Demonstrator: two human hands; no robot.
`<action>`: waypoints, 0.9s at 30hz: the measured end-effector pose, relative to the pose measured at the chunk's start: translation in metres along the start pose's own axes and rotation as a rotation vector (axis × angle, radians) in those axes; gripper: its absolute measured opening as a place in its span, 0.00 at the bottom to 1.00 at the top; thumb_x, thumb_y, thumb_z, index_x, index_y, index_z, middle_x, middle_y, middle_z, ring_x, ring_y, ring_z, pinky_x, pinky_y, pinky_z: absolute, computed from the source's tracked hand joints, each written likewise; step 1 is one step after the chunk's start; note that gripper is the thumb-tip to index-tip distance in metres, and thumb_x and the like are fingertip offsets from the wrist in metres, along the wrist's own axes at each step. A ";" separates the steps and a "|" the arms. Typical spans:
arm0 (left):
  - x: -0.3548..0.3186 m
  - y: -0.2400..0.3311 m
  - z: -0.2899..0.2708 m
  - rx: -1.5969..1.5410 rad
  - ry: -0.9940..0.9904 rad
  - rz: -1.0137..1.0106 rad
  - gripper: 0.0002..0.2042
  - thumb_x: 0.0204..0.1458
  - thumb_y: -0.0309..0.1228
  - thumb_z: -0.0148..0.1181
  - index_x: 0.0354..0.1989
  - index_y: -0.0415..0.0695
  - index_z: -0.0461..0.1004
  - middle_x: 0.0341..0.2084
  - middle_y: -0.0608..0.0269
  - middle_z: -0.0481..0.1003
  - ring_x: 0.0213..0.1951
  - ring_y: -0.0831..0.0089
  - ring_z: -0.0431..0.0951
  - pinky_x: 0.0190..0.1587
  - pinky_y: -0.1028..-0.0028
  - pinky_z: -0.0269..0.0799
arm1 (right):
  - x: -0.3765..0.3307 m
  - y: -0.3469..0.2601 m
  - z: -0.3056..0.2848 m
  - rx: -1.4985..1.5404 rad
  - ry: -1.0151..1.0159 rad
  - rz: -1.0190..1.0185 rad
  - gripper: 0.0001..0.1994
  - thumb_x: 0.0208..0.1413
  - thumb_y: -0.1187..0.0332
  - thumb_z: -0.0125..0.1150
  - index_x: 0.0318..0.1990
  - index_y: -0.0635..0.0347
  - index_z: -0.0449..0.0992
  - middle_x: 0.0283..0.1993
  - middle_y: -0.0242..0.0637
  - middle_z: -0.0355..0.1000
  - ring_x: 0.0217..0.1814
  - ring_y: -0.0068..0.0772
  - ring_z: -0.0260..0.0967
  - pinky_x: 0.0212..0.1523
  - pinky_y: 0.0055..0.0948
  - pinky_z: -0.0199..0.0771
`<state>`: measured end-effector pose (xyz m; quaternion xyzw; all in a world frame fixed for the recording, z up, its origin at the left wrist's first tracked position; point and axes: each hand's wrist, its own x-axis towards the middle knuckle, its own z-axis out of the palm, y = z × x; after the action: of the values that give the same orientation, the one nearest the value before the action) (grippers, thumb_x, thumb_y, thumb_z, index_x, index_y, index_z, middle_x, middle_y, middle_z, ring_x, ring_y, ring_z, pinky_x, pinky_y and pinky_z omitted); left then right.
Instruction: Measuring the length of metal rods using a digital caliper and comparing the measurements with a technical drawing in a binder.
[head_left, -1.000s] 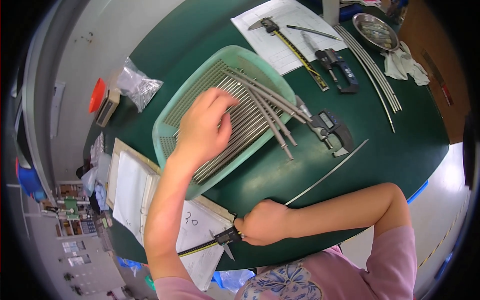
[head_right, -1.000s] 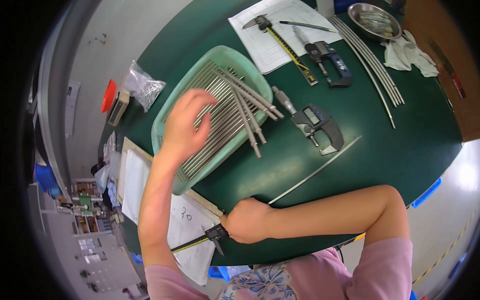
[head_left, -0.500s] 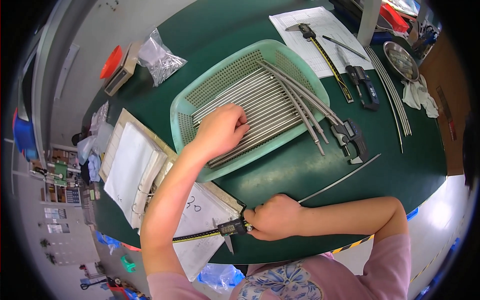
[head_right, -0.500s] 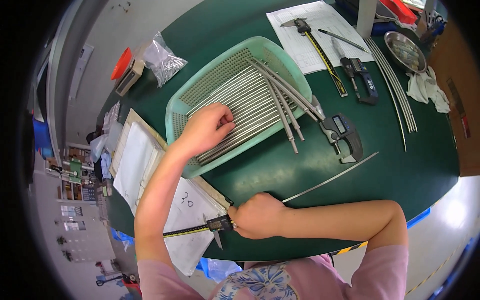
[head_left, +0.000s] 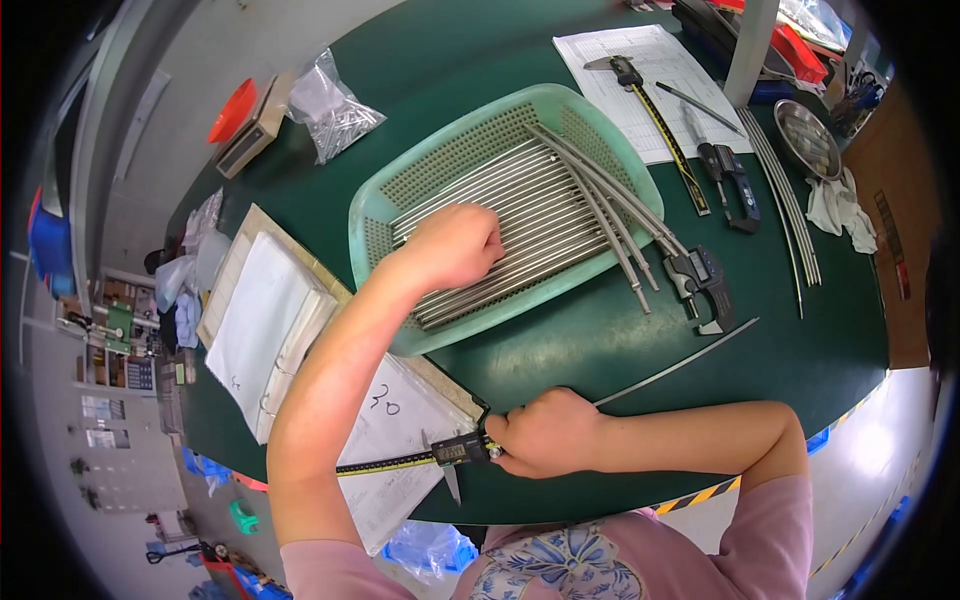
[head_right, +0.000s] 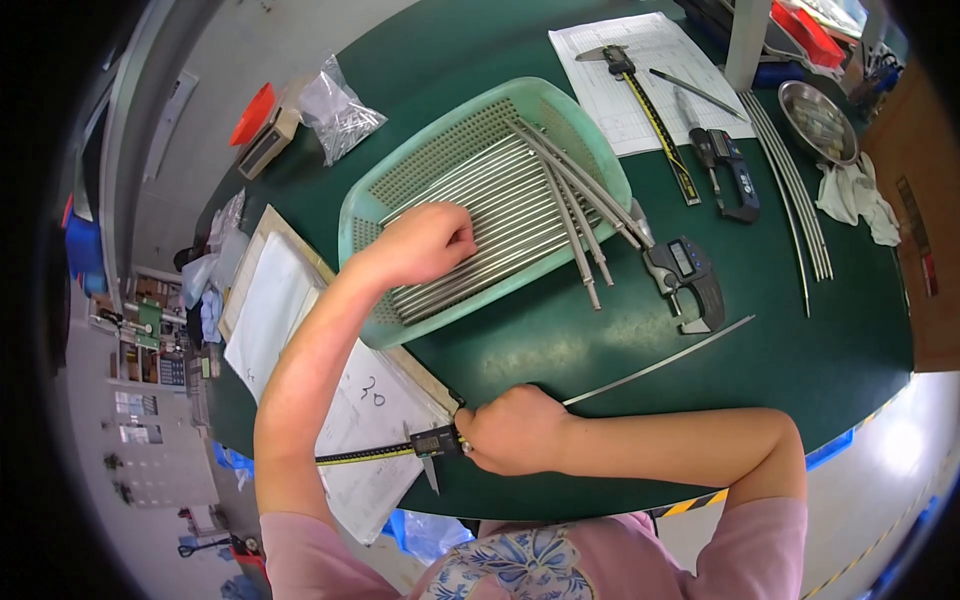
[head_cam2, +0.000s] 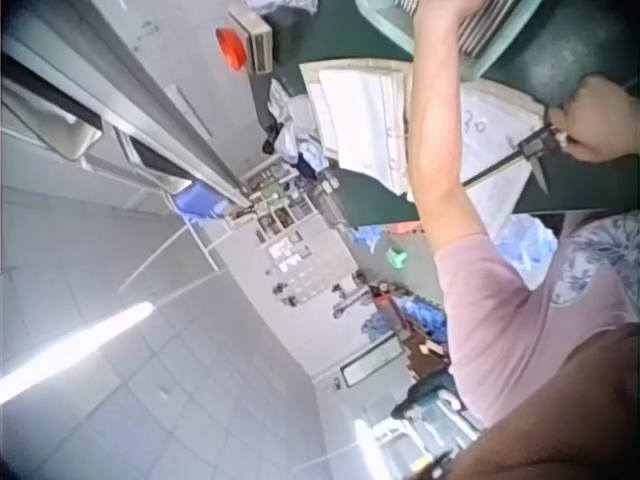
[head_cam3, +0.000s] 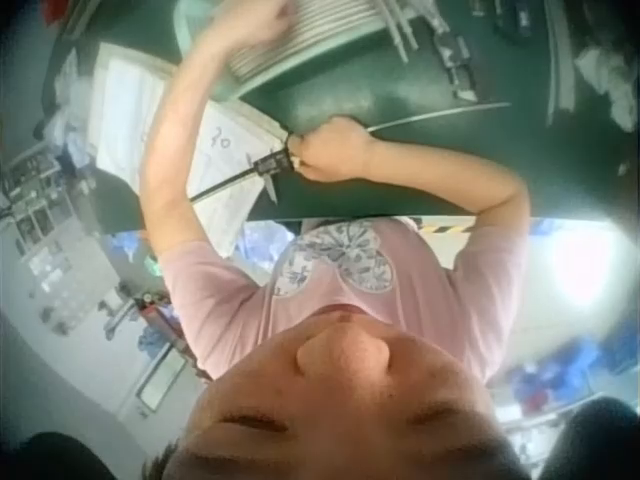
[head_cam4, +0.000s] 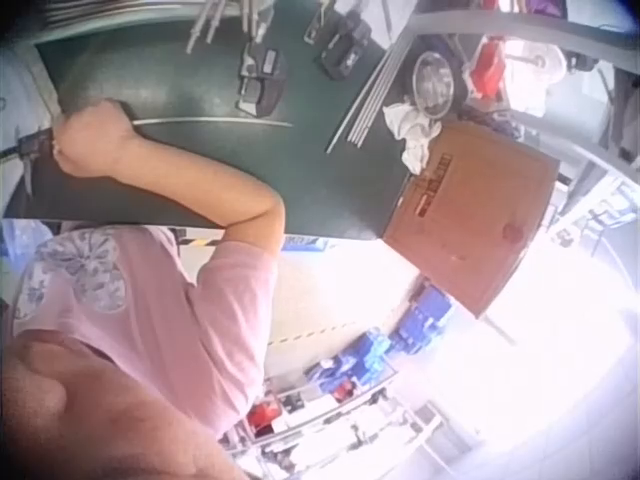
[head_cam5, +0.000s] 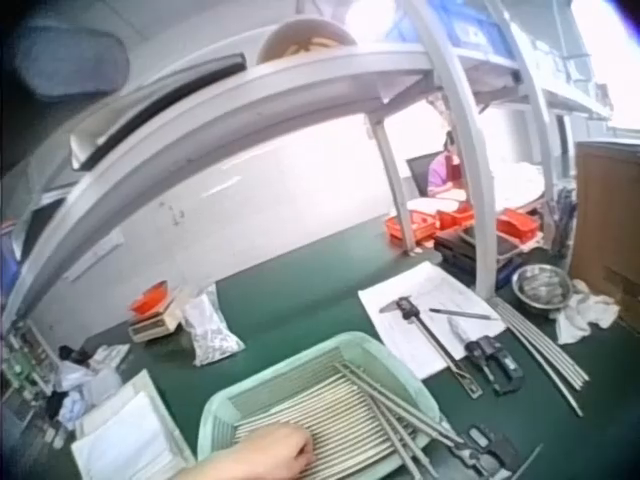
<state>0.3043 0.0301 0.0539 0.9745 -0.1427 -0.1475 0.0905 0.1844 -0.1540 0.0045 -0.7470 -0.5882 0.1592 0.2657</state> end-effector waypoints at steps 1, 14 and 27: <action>-0.001 -0.002 0.001 -0.009 -0.002 0.008 0.06 0.46 0.30 0.58 0.27 0.40 0.72 0.24 0.55 0.73 0.30 0.59 0.73 0.33 0.65 0.67 | 0.000 -0.001 -0.001 -0.002 -0.001 -0.006 0.13 0.45 0.60 0.57 0.27 0.62 0.67 0.17 0.41 0.69 0.19 0.42 0.71 0.21 0.39 0.72; -0.040 0.018 -0.028 -0.319 -0.143 -0.044 0.11 0.45 0.24 0.47 0.39 0.37 0.67 0.22 0.54 0.72 0.26 0.63 0.73 0.30 0.67 0.68 | -0.001 0.000 -0.003 0.017 -0.045 0.007 0.14 0.46 0.59 0.57 0.29 0.62 0.67 0.19 0.42 0.70 0.21 0.44 0.72 0.23 0.40 0.72; -0.181 0.007 -0.027 -1.258 0.436 0.160 0.15 0.49 0.28 0.59 0.46 0.39 0.73 0.27 0.63 0.71 0.30 0.74 0.74 0.34 0.76 0.73 | 0.000 0.002 0.004 -0.105 0.077 -0.023 0.17 0.45 0.53 0.59 0.24 0.58 0.65 0.15 0.37 0.65 0.14 0.42 0.66 0.16 0.39 0.66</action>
<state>0.1452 0.0822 0.1284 0.7301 -0.0801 0.0047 0.6786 0.1833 -0.1531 0.0001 -0.7587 -0.5937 0.0963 0.2503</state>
